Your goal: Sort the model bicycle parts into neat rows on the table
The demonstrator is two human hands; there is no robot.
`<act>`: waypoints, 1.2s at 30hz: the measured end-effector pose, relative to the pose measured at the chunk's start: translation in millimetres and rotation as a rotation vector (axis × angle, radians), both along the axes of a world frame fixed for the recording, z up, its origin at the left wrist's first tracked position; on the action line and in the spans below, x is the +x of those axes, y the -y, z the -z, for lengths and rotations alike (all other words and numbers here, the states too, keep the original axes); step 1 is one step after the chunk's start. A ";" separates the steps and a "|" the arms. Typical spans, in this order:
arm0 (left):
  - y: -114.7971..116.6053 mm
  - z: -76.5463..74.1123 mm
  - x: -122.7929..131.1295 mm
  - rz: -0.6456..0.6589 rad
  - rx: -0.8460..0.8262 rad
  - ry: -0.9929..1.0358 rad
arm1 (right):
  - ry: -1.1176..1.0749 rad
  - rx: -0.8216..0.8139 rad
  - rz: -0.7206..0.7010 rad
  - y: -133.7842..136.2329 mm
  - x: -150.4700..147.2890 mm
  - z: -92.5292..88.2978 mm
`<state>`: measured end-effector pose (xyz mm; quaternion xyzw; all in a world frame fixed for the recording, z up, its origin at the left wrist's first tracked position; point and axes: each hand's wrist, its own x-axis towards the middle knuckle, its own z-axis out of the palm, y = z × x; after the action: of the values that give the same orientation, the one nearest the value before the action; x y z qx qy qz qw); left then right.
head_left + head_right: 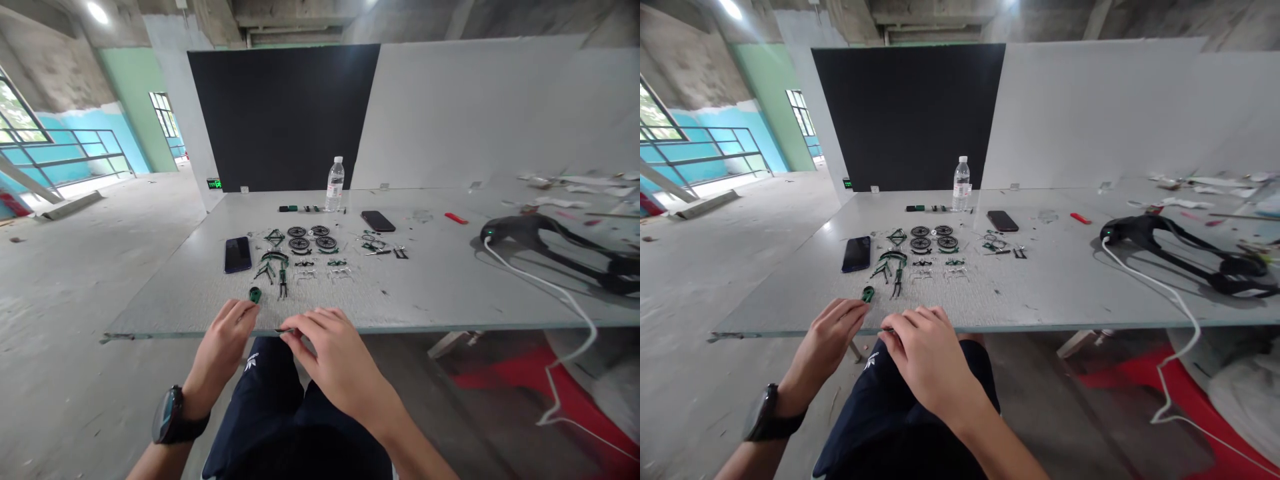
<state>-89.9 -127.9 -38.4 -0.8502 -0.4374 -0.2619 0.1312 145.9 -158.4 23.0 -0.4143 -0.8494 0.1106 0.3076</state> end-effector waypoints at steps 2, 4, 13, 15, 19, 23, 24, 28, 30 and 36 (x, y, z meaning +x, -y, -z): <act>0.3 2.0 1.6 0.017 -0.058 0.008 | 0.027 -0.014 -0.044 -7.0 1.6 -8.7; 0.5 3.3 1.1 0.050 -0.076 0.049 | 0.096 0.001 -0.086 -22.5 -1.9 -21.1; -11.5 14.0 -4.1 0.099 -0.097 0.187 | 0.482 -0.144 -0.203 -138.9 -61.4 -47.0; -12.3 12.9 -2.8 0.087 -0.103 0.198 | 0.568 -0.223 -0.264 -151.8 -71.5 -42.1; -11.3 7.7 -1.3 0.063 -0.082 0.190 | 0.649 -0.264 -0.309 -157.7 -81.0 -36.0; -10.7 3.9 -3.0 0.087 -0.081 0.170 | 0.650 -0.312 -0.276 -155.4 -81.3 -35.0; -11.0 3.4 -3.6 0.085 -0.084 0.175 | 0.642 -0.325 -0.264 -155.4 -80.9 -34.7; -13.2 1.5 -4.6 0.073 -0.078 0.188 | 0.625 -0.349 -0.254 -158.7 -80.2 -31.3; -14.2 0.3 -4.6 0.072 -0.066 0.179 | 0.637 -0.328 -0.263 -161.3 -80.9 -28.9; -17.3 0.5 -6.1 0.089 -0.067 0.180 | 0.647 -0.313 -0.239 -165.0 -84.0 -23.2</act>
<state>-96.0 -110.5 -39.0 -0.8458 -0.4176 -0.3281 0.0508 61.9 6.6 46.2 -0.3680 -0.9177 0.1375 -0.0589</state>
